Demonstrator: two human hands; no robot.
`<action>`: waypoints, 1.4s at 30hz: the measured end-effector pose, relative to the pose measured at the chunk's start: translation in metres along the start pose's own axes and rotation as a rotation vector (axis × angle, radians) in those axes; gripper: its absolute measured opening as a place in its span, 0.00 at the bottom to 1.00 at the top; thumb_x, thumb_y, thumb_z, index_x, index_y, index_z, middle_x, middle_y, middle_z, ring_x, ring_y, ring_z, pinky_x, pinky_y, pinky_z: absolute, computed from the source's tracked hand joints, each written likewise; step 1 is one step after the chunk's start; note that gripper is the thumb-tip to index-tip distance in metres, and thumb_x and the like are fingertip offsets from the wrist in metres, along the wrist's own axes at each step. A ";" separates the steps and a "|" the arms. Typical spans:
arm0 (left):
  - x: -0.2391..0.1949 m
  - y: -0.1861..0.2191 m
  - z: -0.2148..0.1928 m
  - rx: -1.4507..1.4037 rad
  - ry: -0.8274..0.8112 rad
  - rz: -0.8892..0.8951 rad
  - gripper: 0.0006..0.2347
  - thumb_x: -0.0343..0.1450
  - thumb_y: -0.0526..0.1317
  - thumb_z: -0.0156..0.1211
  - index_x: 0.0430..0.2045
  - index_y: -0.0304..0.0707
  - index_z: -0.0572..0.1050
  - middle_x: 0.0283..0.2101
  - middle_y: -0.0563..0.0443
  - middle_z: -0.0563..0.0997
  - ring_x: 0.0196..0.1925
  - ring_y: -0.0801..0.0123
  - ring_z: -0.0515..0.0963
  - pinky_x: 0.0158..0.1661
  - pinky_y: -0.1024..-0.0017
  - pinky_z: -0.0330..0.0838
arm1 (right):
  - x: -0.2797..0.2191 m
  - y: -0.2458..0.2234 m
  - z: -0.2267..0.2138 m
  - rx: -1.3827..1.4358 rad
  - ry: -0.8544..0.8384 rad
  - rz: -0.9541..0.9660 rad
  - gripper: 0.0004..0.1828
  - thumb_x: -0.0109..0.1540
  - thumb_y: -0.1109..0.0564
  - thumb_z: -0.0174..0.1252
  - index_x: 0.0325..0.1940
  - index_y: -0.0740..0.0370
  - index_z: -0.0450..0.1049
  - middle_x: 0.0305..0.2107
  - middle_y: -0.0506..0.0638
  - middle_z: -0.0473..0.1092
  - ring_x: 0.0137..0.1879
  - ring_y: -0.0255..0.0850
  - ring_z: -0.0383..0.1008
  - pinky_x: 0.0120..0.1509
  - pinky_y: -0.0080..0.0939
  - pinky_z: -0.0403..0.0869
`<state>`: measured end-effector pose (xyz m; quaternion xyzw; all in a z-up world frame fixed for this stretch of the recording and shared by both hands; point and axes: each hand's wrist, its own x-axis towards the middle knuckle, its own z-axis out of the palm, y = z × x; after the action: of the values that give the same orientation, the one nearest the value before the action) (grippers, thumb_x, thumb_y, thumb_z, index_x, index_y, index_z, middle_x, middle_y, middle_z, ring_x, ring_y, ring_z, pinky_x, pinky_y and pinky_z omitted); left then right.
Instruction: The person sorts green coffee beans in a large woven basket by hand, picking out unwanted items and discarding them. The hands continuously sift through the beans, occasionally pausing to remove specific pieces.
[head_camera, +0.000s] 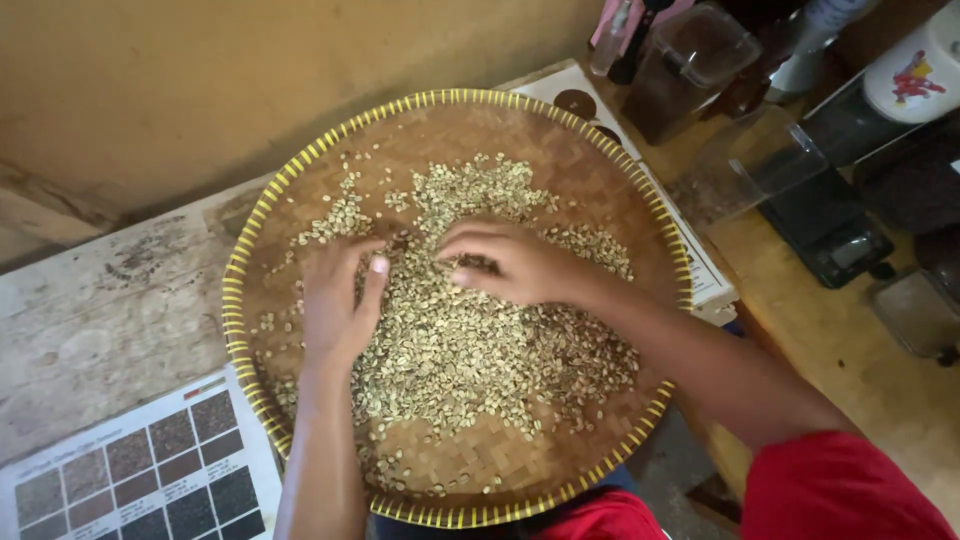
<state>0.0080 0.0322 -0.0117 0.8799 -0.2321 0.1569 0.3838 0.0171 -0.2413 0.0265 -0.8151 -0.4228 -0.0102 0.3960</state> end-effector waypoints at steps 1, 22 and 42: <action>0.001 0.004 0.001 0.002 0.003 -0.003 0.10 0.78 0.43 0.53 0.50 0.46 0.76 0.47 0.45 0.78 0.48 0.47 0.76 0.52 0.52 0.66 | -0.006 -0.014 -0.010 0.002 -0.003 -0.003 0.15 0.66 0.58 0.58 0.57 0.64 0.74 0.49 0.59 0.74 0.59 0.51 0.72 0.68 0.58 0.68; -0.006 0.018 0.015 0.377 -0.252 0.050 0.10 0.62 0.48 0.67 0.35 0.60 0.80 0.41 0.63 0.78 0.49 0.60 0.76 0.46 0.54 0.72 | -0.061 -0.021 0.004 -0.606 0.020 0.221 0.19 0.66 0.43 0.53 0.60 0.45 0.73 0.57 0.50 0.66 0.69 0.53 0.62 0.67 0.70 0.63; -0.002 0.048 0.015 0.312 -0.347 0.207 0.08 0.65 0.51 0.62 0.31 0.56 0.81 0.42 0.60 0.79 0.50 0.61 0.76 0.50 0.52 0.70 | -0.082 -0.039 -0.007 -0.430 0.070 0.469 0.28 0.68 0.49 0.52 0.70 0.61 0.61 0.64 0.69 0.59 0.70 0.73 0.58 0.67 0.79 0.59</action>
<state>-0.0175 -0.0073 0.0071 0.9138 -0.3562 0.0757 0.1798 -0.0611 -0.2890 0.0275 -0.9545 -0.1974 -0.0358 0.2206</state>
